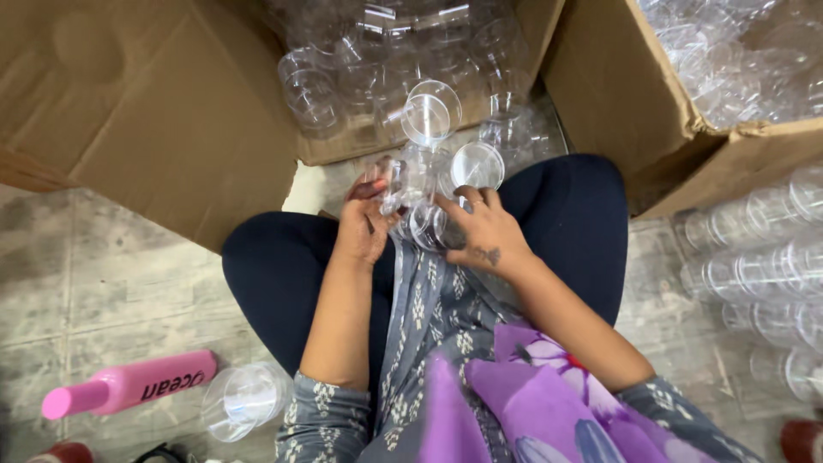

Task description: The person sits on the floor among cardboard boxes full of clear plastic cups and lids. They pick up a cup, place a lid on it, press the lid down to secure it, and set the finished container aside, repeating this with one container at a time.

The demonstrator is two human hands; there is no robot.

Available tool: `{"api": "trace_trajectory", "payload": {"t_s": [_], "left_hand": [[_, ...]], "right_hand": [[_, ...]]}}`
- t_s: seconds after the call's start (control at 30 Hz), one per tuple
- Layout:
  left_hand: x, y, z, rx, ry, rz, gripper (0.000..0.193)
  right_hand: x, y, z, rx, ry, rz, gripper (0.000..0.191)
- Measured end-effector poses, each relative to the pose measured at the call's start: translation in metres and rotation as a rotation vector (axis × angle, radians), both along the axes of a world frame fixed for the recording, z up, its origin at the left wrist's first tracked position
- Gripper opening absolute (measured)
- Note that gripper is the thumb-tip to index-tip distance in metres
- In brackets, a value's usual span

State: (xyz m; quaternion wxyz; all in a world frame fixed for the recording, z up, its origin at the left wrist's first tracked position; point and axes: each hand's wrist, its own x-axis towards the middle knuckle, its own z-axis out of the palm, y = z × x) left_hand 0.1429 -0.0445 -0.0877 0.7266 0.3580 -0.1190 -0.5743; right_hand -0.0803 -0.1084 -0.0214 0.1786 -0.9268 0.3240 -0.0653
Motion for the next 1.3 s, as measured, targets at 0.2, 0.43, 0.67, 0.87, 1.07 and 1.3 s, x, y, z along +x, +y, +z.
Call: {"api": "trace_trajectory", "payload": {"t_s": [0.2, 0.43, 0.67, 0.87, 1.07, 1.3], "left_hand": [[-0.011, -0.022, 0.008, 0.059, 0.215, -0.241, 0.054], [-0.038, -0.025, -0.002, 0.177, 0.312, -0.362, 0.065], [-0.053, -0.022, 0.002, -0.072, 0.145, -0.428, 0.072], [-0.060, -0.022, 0.002, -0.121, -0.225, -0.304, 0.096], [-0.064, -0.025, -0.001, -0.240, -0.352, -0.368, 0.099], [-0.067, -0.021, 0.009, -0.199, -0.212, -0.273, 0.092]], "right_hand": [[-0.032, -0.016, -0.034, 0.270, -0.851, -0.391, 0.087], [-0.030, -0.030, -0.047, 0.513, -1.424, -0.097, 0.053], [-0.028, -0.012, -0.040, 0.096, -0.941, -0.097, 0.056], [-0.031, -0.018, -0.033, 0.456, -1.155, -0.121, 0.103], [-0.033, -0.028, -0.041, 0.554, -1.084, -0.114, 0.125], [-0.034, -0.029, -0.051, 0.535, -0.918, -0.033, 0.122]]}}
